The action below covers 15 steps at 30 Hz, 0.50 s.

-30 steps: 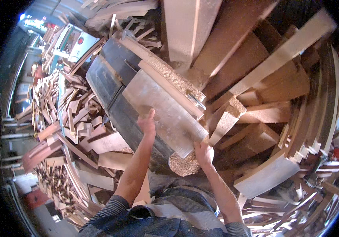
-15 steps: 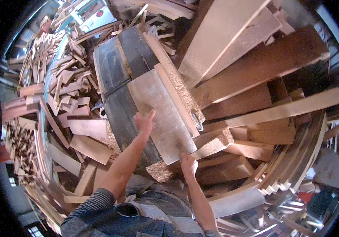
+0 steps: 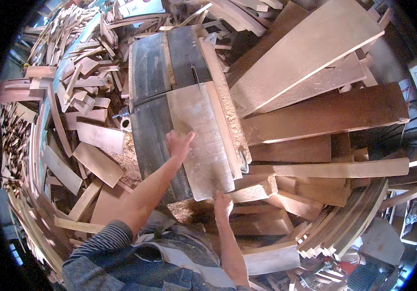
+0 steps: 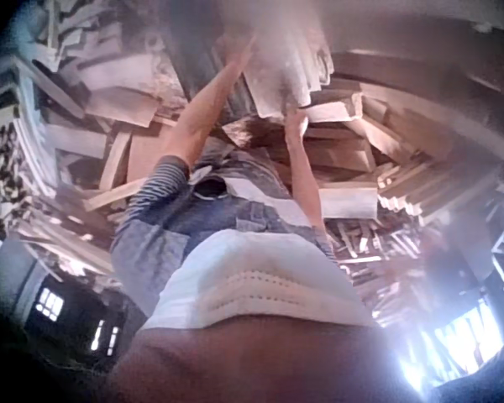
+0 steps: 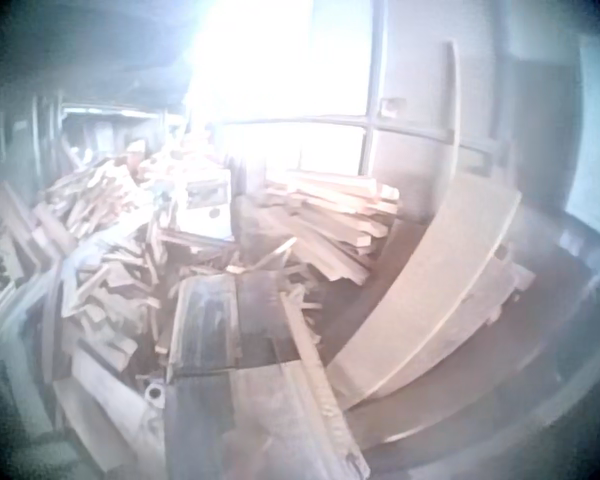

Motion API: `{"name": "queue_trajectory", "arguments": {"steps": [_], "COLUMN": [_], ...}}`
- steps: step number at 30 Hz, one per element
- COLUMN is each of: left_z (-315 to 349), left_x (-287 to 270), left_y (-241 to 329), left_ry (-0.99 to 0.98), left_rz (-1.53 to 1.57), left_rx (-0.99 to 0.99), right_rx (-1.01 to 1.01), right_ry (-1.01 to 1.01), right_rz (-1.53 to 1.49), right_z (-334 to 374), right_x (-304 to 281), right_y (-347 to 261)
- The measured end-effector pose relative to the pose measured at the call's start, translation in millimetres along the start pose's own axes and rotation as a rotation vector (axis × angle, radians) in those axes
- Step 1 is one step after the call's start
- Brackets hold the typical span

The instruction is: The person picks up wood slabs from a pile, feeds them through a stationary woodworking machine, and stacks the processed pieces.

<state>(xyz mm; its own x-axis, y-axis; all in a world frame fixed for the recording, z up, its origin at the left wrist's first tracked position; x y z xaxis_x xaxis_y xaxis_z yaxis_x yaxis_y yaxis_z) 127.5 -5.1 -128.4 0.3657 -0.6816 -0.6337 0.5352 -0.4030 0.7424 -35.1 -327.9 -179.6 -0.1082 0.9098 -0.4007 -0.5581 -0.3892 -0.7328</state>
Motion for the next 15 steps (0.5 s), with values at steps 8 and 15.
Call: {"name": "queue_trajectory", "arguments": {"steps": [8, 15], "left_z": [-8.8, -18.9], "left_x": [-1.0, -2.7], "left_y": [4.3, 6.1], "left_ry": [0.005, -0.01], "left_rz": [-0.022, -0.027], "left_rx": [-0.02, -0.014], "right_rx": [0.028, 0.022], "right_ry": [-0.042, -0.056], "right_rz": [-0.056, -0.03], "right_z": [-3.9, -11.6], "right_x": [4.1, 8.9], "right_y": [-8.8, -18.3]}}
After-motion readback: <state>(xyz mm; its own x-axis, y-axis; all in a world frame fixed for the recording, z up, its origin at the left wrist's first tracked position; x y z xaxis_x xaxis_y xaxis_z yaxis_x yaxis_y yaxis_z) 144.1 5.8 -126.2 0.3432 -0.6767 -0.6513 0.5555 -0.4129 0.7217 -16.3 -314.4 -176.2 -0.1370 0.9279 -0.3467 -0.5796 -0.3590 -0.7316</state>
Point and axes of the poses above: each hand's wrist, its own z-axis away from the middle knuckle, its own x-axis out of the palm, y = z × x, the point moved 9 cm from there along -z, towards the middle knuckle, and after that the axes turned 8 degrees about -y, right-handed, at the moved point
